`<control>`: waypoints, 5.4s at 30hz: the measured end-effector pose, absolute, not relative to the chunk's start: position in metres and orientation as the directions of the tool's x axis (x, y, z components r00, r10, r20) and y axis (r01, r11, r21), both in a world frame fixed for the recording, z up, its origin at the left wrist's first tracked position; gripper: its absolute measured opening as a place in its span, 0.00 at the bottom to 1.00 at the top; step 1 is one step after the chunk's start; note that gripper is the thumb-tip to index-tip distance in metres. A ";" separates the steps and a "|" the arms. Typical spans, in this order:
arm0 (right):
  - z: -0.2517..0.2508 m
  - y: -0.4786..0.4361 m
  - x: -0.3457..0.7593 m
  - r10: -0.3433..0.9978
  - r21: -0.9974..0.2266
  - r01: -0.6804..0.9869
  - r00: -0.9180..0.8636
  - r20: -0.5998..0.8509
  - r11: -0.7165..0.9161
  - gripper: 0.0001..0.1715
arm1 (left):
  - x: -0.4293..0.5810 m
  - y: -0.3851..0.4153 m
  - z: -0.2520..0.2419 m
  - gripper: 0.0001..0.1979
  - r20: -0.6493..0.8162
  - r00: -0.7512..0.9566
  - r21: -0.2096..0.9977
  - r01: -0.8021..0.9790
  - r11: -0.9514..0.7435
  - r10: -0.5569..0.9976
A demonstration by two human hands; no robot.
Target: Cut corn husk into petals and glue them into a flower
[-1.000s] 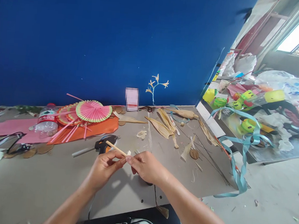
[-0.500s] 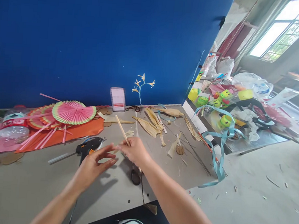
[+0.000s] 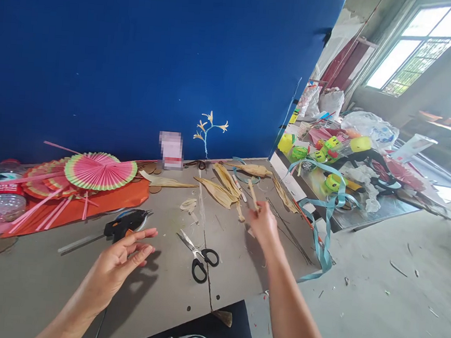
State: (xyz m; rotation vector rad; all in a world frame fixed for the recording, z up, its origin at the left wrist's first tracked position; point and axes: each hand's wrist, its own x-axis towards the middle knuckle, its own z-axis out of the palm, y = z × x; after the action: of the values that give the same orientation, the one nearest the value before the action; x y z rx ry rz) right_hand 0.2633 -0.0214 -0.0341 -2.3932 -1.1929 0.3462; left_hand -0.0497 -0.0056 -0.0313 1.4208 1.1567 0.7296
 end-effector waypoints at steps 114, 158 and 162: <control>-0.053 -0.018 0.318 0.694 -0.634 0.490 0.712 -0.105 -0.598 0.09 | -0.004 -0.025 -0.026 0.13 -0.207 0.599 0.974 0.203 0.103 0.773; -0.016 -0.041 0.149 0.952 -0.988 -0.130 0.284 -0.116 -0.082 0.18 | 0.045 -0.007 -0.035 0.15 -0.020 0.357 0.997 -0.064 0.046 0.934; -0.014 -0.039 0.147 0.952 -0.985 -0.160 0.284 -0.111 -0.067 0.18 | 0.043 -0.009 -0.034 0.15 0.028 0.348 1.000 -0.022 -0.022 0.937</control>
State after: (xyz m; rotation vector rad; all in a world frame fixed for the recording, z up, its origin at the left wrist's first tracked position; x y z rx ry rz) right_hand 0.1469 -0.0389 -0.0144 -1.2898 -0.8385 1.1181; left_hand 0.0432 -0.0094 -0.0343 1.3625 0.9190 0.9693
